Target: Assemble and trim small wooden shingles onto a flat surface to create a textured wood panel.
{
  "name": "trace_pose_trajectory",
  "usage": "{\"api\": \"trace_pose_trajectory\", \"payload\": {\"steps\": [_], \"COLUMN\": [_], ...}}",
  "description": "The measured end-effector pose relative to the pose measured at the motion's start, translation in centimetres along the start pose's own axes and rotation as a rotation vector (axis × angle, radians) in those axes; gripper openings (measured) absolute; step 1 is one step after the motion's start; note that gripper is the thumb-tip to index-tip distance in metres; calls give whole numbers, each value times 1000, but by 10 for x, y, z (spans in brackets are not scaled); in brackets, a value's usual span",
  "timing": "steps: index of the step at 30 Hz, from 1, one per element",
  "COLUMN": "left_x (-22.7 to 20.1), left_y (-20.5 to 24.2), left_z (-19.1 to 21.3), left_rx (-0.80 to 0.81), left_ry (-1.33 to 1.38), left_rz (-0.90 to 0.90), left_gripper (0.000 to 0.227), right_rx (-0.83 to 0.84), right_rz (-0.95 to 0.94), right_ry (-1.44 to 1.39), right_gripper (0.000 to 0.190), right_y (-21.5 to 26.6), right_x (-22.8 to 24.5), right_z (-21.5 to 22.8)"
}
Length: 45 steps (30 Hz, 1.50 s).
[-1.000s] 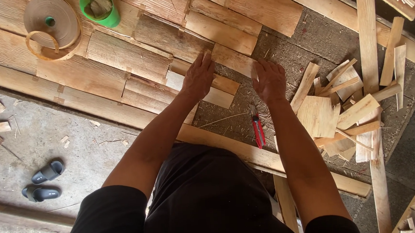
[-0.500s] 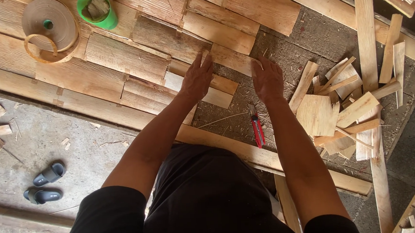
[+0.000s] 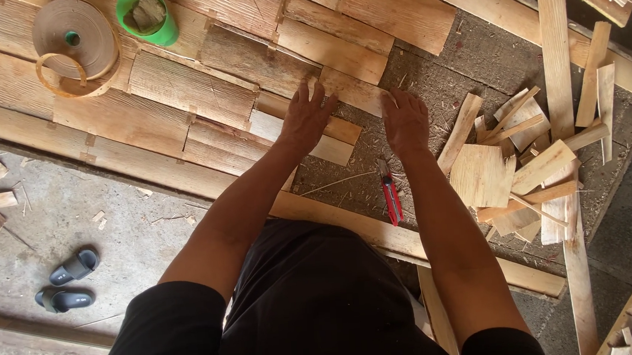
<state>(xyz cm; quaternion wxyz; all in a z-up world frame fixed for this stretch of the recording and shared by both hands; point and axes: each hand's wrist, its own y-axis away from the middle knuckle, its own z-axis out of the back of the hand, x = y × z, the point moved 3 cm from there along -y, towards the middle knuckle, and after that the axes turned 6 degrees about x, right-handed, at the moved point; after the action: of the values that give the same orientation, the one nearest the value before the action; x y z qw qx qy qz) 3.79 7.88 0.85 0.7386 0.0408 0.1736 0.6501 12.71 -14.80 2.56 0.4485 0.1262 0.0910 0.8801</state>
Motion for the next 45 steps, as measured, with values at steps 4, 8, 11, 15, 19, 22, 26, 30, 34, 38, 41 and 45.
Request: {"api": "trace_pose_trajectory", "payload": {"steps": [4,8,11,15,19,22,26,30,34,38,41,45], "left_x": [-4,-4,-3,-4,-5,-6,-5,-4,-4,-3,-4,-6], "left_y": [-4,-3,-3,-1,-1,1,0,-1,-3,-4,-4,-5], "left_z": [4,7,3,8,10,9,6,4,4,6,12,29], "left_rx": [-5,-19,-52,-69,-61,-84,-89,-102,-92,-67,-31,72], "left_ry": [12,29,45,48,86,90,81,80,17,23,28,20], "left_rz": [34,37,23,15,17,13,11,5,3,6,7,27], "left_gripper": [64,63,63,64,65,66,65,64,63,60,60,60], "right_rx": [-33,-155,-193,-64,-46,-23,42,132,156,-56,-138,-175], "right_rz": [-9,-3,-4,-22,-59,-154,-248,-267,-250,-198,-252,-375], "right_ry": [18,87,117,85,77,11,-78,-91,-109,-150,-154,-242], "right_gripper": [43,45,47,58,72,81,84,90,93,69,58,64], "right_y": [1,10,23,35,38,37,36,37,49,81,118,167], "right_x": [1,6,21,35,48,54,58,65,59,54,60,63], "right_z": [-6,-9,-3,-10,-13,-12,-9,13,3,-11,-8,2]}}
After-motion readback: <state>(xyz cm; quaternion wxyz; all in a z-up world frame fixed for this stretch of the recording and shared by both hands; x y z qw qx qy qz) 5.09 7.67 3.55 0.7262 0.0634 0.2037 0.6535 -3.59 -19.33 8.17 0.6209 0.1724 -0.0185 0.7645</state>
